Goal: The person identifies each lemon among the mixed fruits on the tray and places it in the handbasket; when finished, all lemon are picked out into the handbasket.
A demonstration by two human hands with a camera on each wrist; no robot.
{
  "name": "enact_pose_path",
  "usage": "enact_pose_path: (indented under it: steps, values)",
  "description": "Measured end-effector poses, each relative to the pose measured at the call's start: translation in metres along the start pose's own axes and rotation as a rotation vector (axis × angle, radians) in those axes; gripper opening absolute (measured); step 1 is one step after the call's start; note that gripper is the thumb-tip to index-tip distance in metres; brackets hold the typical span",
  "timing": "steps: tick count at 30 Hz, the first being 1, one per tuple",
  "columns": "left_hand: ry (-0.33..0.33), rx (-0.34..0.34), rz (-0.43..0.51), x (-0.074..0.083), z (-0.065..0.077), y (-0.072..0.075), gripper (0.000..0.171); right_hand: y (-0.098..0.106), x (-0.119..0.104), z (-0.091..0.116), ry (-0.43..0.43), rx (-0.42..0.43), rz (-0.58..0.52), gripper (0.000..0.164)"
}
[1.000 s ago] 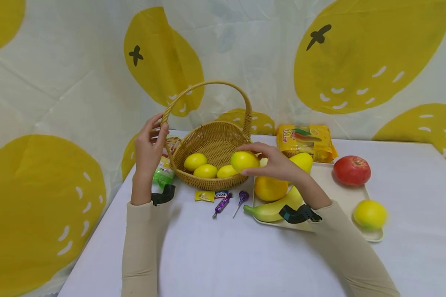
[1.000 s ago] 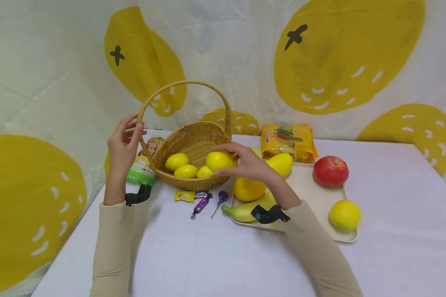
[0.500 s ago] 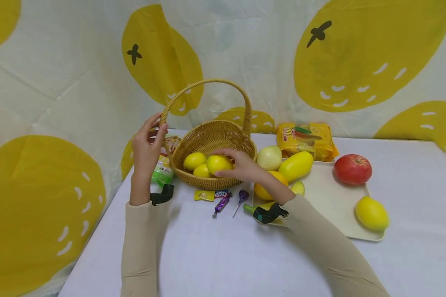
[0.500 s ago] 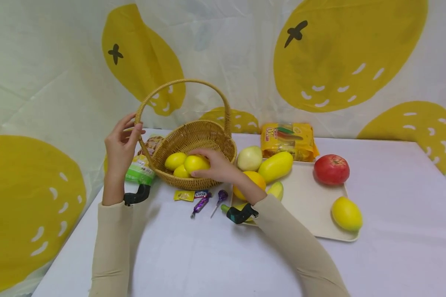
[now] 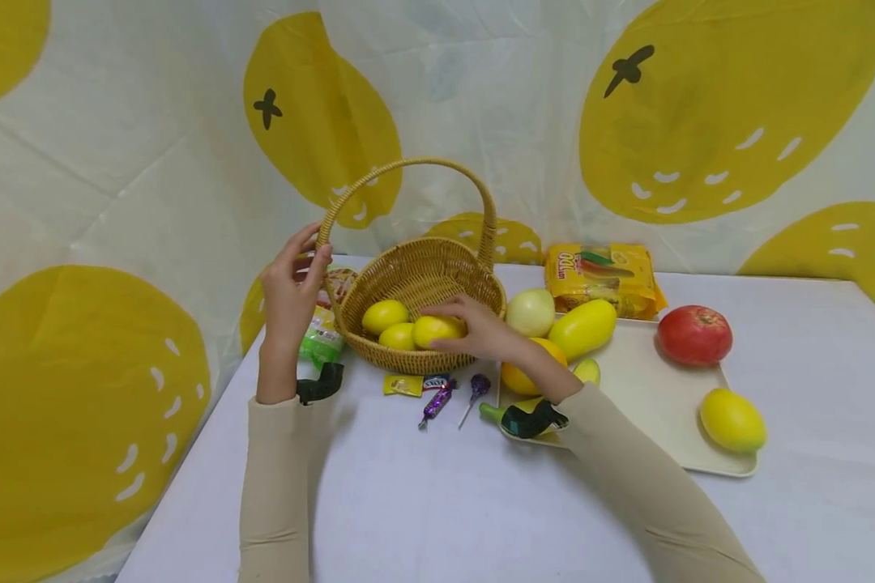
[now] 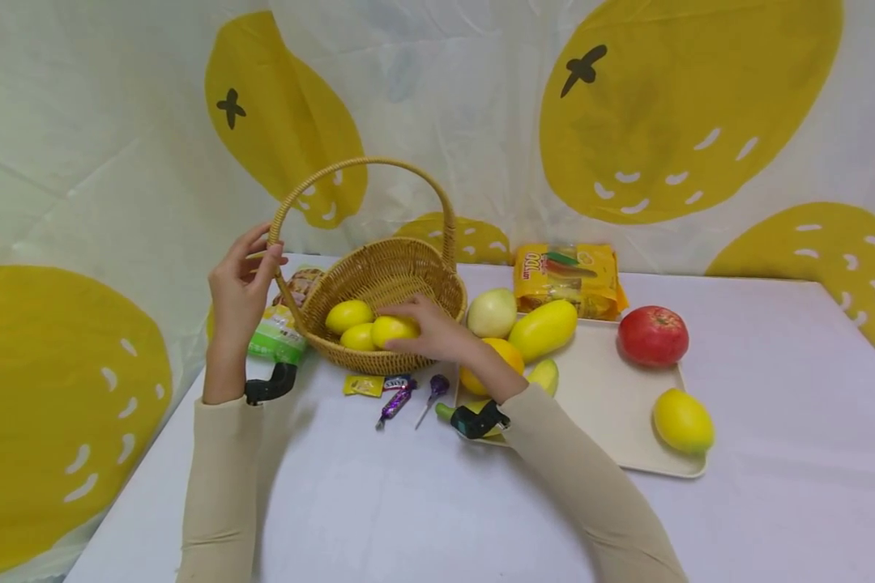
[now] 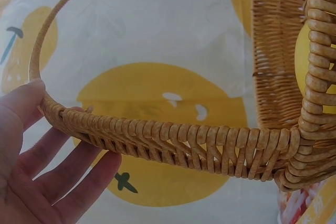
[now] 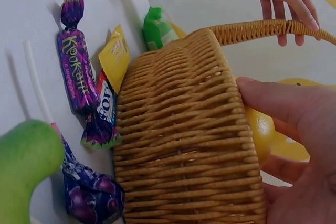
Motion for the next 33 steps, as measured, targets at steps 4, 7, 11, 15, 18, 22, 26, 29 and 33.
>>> enact_pose_path:
  steps: [4,7,11,15,18,22,26,29,33]
  values:
    - [0.000,0.003,0.006,0.000,0.001,0.001,0.035,0.001,0.000,0.001,0.028,-0.014,-0.011,0.045]
    - [0.002,0.001,0.009,-0.001,0.001,0.001,0.035,0.001,0.001,0.003,0.007,-0.042,-0.028,0.037]
    - [0.005,-0.004,0.002,-0.008,0.000,-0.002,0.036,0.000,0.003,0.006,-0.049,-0.072,-0.041,0.030]
    - [-0.020,0.001,0.007,-0.029,-0.003,-0.006,0.038,0.000,0.008,0.008,-0.082,-0.067,-0.074,0.032]
    - [-0.038,0.005,0.016,-0.039,-0.005,-0.008,0.038,0.002,0.009,0.009,-0.081,-0.057,-0.130,0.032]
    - [-0.034,0.000,0.017,-0.040,-0.005,-0.008,0.038,0.007,0.006,0.014,-0.069,-0.062,-0.177,0.032]
    - [-0.021,-0.001,0.009,-0.041,-0.005,-0.007,0.039,0.013,0.003,0.021,-0.056,-0.055,-0.191,0.030]
    - [-0.020,0.003,0.005,-0.041,-0.006,-0.006,0.039,0.018,0.001,0.029,-0.057,-0.038,-0.222,0.030]
    - [-0.023,0.003,0.000,-0.040,-0.006,-0.007,0.040,0.028,-0.002,0.041,-0.044,-0.034,-0.271,0.030]
Point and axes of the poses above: each hand's wrist, its own z-axis away from the middle knuckle, its own y-axis out of the back of the hand, x = y × z, the point moved 8 cm from there along -z, towards the middle knuckle, and after that the axes turned 12 degrees about x, right-handed, at the moved point
